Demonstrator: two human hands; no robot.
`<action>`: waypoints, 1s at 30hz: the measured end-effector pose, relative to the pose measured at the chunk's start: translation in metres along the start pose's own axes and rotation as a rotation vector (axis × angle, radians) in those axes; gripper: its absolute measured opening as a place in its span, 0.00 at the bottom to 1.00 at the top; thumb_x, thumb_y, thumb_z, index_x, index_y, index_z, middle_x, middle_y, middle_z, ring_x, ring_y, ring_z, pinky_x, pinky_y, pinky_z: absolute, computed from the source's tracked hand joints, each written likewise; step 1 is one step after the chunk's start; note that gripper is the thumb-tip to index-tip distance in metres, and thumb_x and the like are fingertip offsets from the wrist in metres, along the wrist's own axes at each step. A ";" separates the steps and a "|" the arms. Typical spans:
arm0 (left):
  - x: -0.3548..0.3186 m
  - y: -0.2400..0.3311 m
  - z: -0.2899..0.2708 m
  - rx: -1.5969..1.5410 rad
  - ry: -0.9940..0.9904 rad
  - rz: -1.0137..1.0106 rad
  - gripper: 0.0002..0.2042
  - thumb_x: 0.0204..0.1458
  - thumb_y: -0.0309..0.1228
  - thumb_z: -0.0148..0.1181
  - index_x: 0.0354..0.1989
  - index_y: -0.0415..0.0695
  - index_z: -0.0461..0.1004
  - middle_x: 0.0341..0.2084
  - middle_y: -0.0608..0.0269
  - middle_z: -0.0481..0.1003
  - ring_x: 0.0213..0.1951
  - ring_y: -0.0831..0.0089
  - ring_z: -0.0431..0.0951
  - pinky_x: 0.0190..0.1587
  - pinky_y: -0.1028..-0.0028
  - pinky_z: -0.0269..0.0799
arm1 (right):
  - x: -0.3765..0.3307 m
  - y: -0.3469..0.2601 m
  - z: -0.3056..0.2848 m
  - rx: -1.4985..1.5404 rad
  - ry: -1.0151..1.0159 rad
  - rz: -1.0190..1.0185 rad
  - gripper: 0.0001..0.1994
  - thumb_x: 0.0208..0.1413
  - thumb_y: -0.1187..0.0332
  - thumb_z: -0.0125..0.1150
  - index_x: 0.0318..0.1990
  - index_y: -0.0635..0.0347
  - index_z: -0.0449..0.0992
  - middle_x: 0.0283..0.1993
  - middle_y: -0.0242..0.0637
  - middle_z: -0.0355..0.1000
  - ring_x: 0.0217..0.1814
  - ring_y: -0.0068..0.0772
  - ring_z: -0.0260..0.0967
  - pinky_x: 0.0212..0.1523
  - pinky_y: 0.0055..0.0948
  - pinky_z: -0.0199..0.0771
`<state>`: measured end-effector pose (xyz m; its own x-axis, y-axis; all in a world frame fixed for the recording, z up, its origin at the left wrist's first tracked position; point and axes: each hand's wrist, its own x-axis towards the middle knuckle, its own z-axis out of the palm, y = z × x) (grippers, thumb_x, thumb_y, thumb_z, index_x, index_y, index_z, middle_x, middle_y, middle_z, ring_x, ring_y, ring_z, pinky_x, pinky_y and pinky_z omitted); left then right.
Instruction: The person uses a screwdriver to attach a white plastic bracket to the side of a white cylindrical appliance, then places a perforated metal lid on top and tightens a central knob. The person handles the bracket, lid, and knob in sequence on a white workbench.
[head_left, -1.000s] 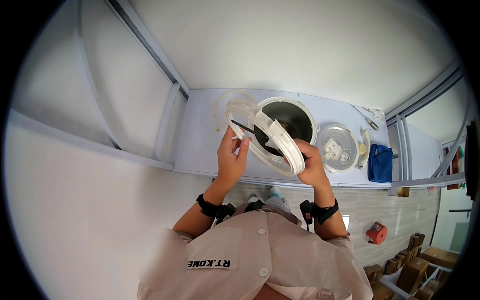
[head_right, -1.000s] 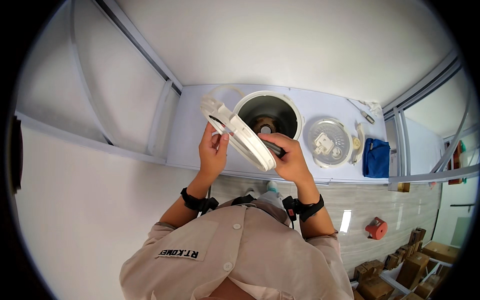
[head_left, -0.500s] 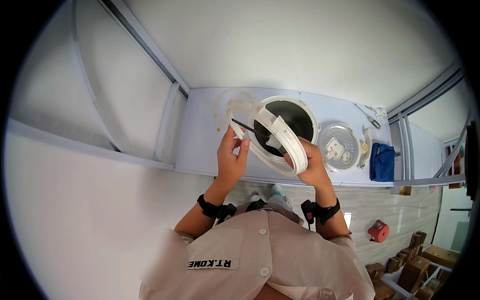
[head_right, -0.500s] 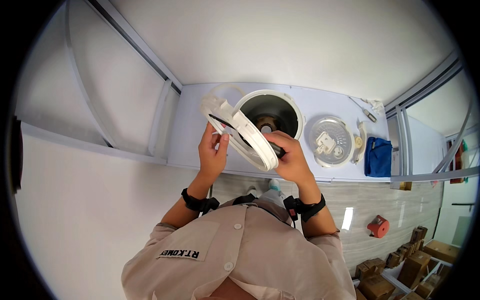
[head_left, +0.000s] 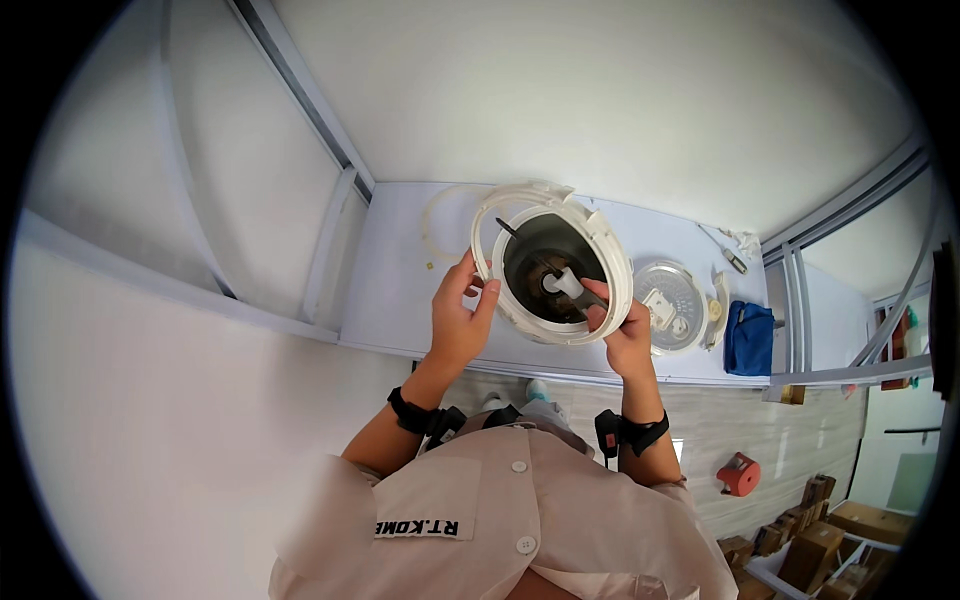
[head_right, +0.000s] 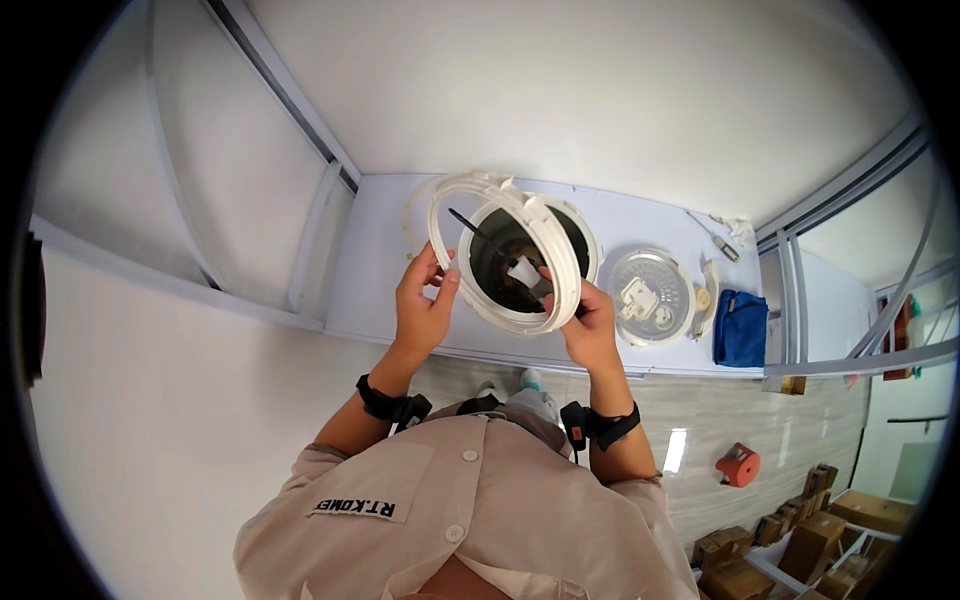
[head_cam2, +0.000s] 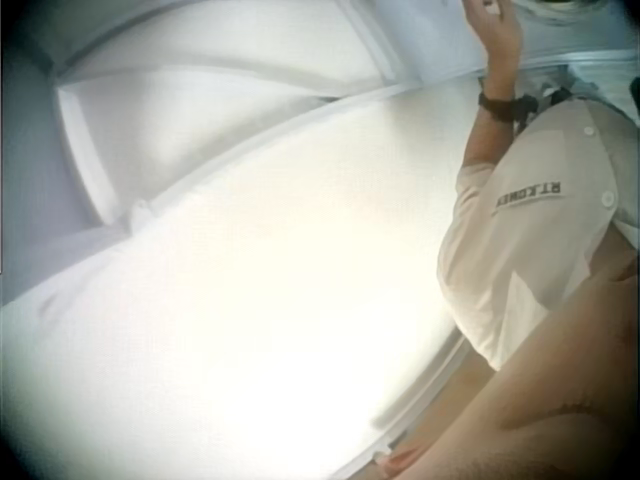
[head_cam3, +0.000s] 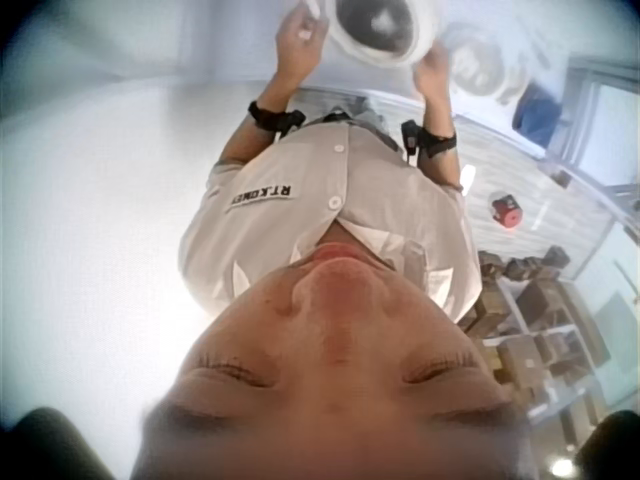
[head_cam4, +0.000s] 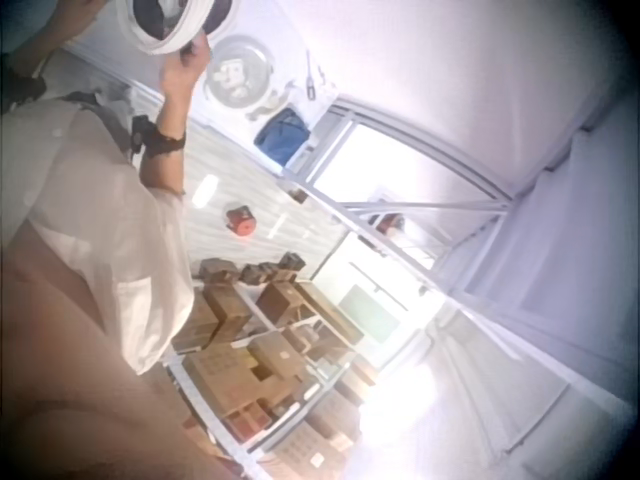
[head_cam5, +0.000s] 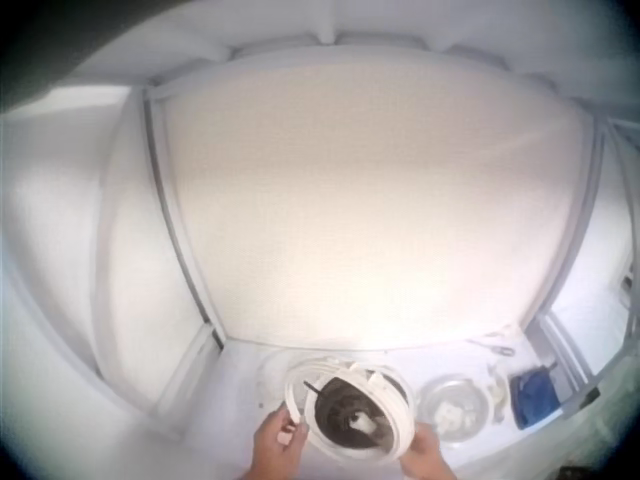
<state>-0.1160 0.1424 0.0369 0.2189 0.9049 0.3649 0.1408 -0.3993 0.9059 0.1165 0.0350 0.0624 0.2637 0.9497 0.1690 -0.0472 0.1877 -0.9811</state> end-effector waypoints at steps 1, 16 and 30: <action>0.000 0.000 0.000 -0.003 0.002 -0.001 0.28 0.60 0.26 0.64 0.70 0.43 0.68 0.49 0.60 0.80 0.39 0.72 0.78 0.45 0.70 0.74 | -0.002 0.000 -0.002 -0.019 -0.005 0.011 0.17 0.58 0.77 0.67 0.56 0.64 0.81 0.48 0.32 0.82 0.43 0.16 0.72 0.45 0.21 0.73; 0.013 -0.002 0.008 0.202 0.085 0.090 0.22 0.55 0.28 0.68 0.59 0.38 0.78 0.51 0.54 0.76 0.51 0.60 0.78 0.56 0.64 0.74 | -0.045 -0.003 -0.043 -0.172 0.391 -0.199 0.18 0.64 0.72 0.63 0.61 0.67 0.77 0.42 0.31 0.77 0.34 0.17 0.67 0.36 0.20 0.68; 0.017 -0.020 0.030 0.290 0.136 0.100 0.19 0.54 0.27 0.69 0.55 0.38 0.81 0.54 0.54 0.77 0.55 0.59 0.77 0.61 0.64 0.70 | -0.074 -0.009 -0.063 -0.510 0.528 -0.097 0.13 0.62 0.76 0.64 0.53 0.63 0.77 0.53 0.38 0.71 0.42 0.25 0.70 0.42 0.22 0.71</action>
<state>-0.0864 0.1617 0.0189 0.1172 0.8629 0.4916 0.3986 -0.4943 0.7725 0.1584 -0.0533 0.0531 0.6783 0.6636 0.3155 0.4197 0.0026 -0.9077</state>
